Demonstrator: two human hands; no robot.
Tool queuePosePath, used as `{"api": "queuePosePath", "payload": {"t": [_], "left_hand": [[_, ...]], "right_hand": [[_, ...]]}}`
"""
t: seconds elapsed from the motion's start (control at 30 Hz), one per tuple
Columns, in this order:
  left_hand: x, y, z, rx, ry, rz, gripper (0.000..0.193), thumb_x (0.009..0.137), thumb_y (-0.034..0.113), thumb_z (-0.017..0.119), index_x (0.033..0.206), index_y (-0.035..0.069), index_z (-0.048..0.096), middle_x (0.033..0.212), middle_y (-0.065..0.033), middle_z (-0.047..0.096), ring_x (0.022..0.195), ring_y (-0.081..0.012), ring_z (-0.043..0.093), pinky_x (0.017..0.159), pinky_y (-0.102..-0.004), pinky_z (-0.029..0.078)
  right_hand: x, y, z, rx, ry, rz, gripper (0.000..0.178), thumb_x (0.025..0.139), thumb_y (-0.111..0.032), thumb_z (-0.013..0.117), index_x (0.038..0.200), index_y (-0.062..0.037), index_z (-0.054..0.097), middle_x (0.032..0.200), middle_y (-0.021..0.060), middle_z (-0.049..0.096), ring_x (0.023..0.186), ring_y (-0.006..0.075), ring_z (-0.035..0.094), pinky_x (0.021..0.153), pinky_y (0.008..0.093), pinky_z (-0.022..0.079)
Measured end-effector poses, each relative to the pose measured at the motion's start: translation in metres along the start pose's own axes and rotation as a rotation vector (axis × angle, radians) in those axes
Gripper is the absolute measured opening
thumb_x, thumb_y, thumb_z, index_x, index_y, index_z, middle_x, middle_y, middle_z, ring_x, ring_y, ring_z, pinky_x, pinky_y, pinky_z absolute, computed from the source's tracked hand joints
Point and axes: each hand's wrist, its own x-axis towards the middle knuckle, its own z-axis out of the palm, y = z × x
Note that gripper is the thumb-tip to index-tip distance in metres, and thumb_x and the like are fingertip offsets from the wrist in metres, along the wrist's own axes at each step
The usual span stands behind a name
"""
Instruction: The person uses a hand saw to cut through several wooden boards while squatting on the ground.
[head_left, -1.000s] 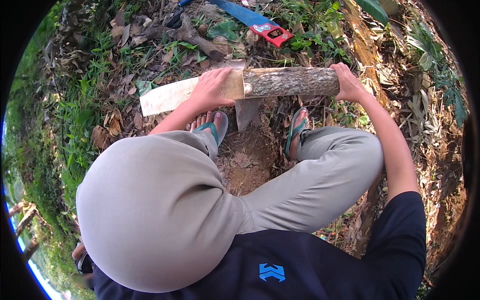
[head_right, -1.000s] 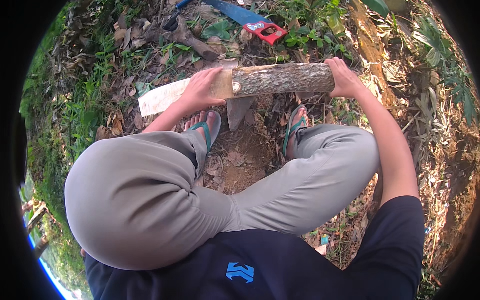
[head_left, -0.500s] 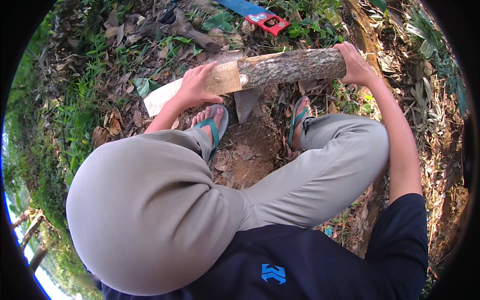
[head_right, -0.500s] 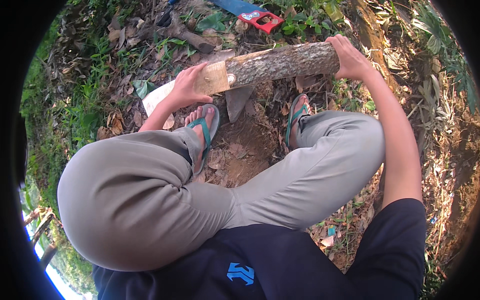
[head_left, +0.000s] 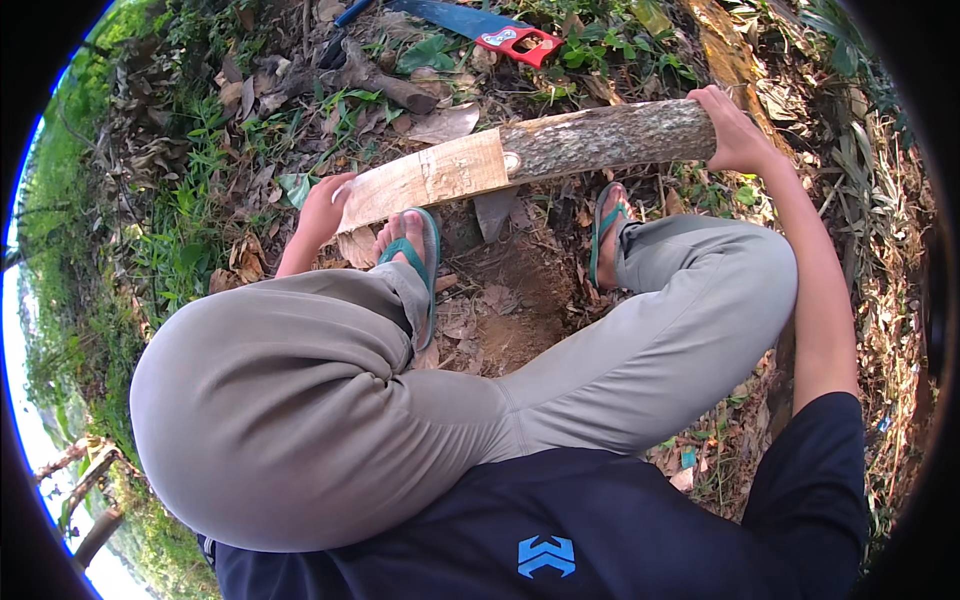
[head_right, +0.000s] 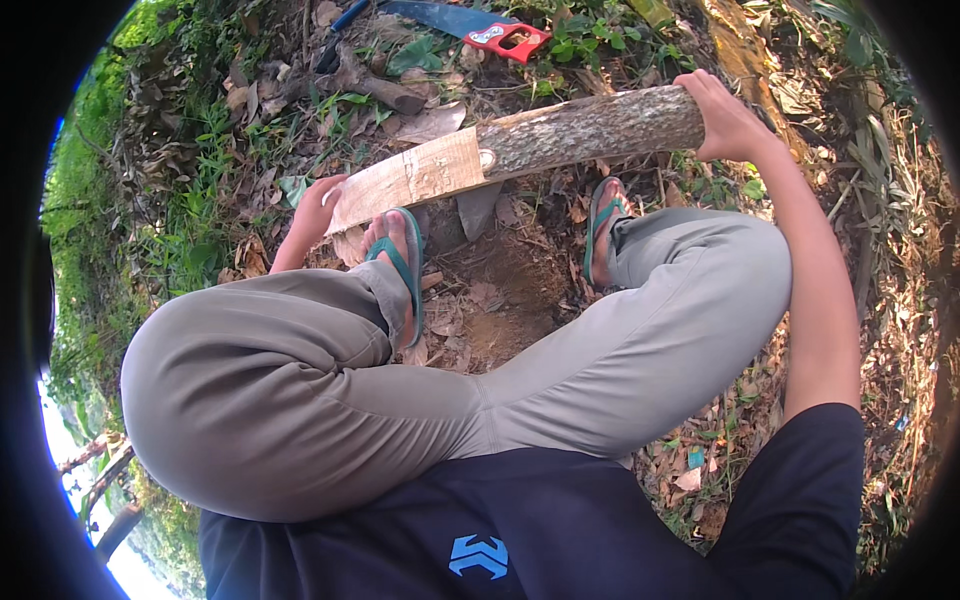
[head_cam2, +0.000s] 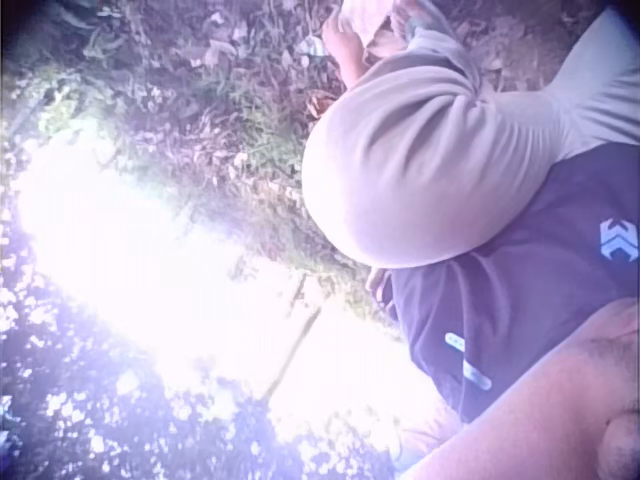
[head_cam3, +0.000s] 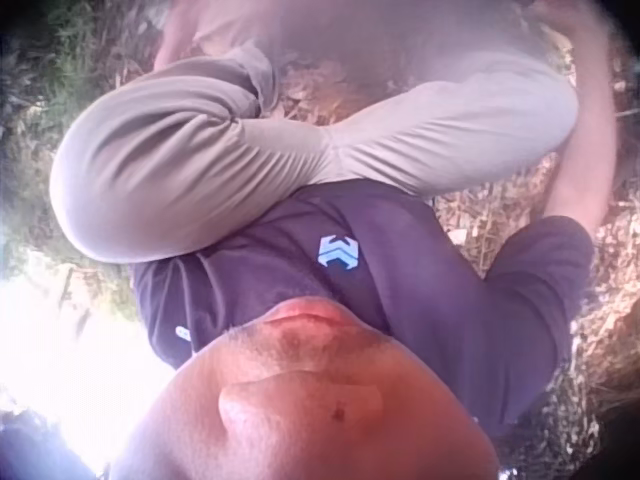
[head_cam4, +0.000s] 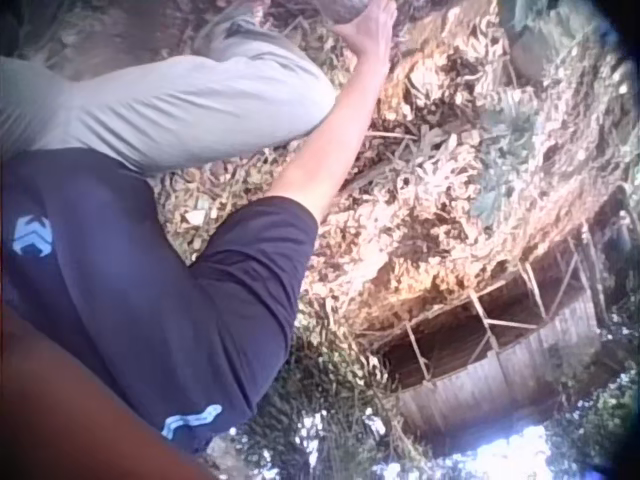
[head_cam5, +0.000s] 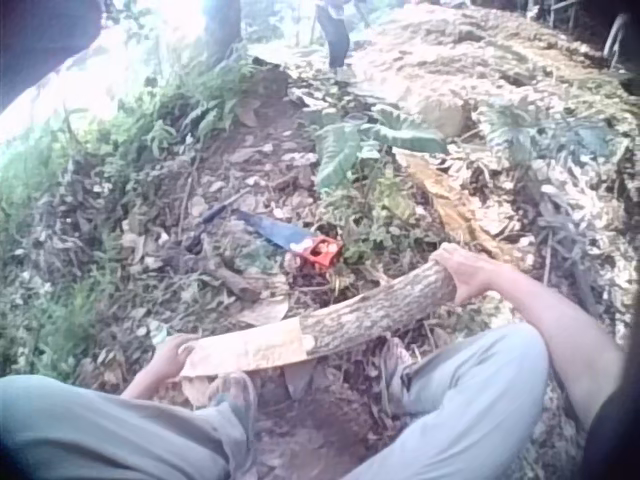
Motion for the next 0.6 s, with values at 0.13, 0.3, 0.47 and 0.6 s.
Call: {"api": "queuePosePath", "payload": {"t": [0.13,0.3,0.47,0.6], "left_hand": [[0.002,0.009,0.001,-0.103,-0.053,-0.137,0.032,0.103,0.029,0.056,0.128,0.015,0.071,0.124,-0.0136,0.070,0.119,-0.0332,0.064,0.103,-0.0423,0.049],[-0.007,0.002,0.009,-0.057,-0.079,-0.126,0.033,0.103,0.031,0.054,0.125,0.014,0.071,0.120,-0.0134,0.071,0.116,-0.0338,0.065,0.101,-0.0429,0.049],[-0.019,-0.013,0.010,-0.069,0.015,-0.047,0.032,0.104,0.031,0.053,0.124,0.015,0.071,0.118,-0.0134,0.070,0.109,-0.0359,0.066,0.097,-0.0448,0.051],[-0.011,-0.001,0.008,-0.092,0.042,-0.160,0.040,0.106,0.038,0.048,0.113,0.010,0.076,0.112,-0.0166,0.071,0.105,-0.0382,0.067,0.094,-0.0463,0.050]], "right_hand": [[0.003,-0.006,-0.007,-0.053,-0.024,0.000,0.096,0.050,-0.006,0.084,0.136,-0.0047,0.042,0.126,0.0192,0.049,0.124,0.0425,0.048,0.110,0.0463,0.044],[-0.004,-0.020,-0.019,-0.017,-0.144,0.024,0.099,0.049,-0.007,0.086,0.138,-0.0037,0.043,0.128,0.0187,0.049,0.127,0.0416,0.048,0.110,0.0441,0.044],[0.004,-0.020,-0.009,0.049,-0.173,0.026,0.097,0.049,-0.006,0.084,0.137,-0.0036,0.043,0.128,0.0199,0.048,0.126,0.0423,0.047,0.112,0.0435,0.043],[0.009,0.003,0.018,0.001,-0.114,-0.081,0.097,0.049,-0.007,0.084,0.136,-0.0020,0.041,0.126,0.0199,0.048,0.125,0.0416,0.047,0.112,0.0430,0.042]]}}
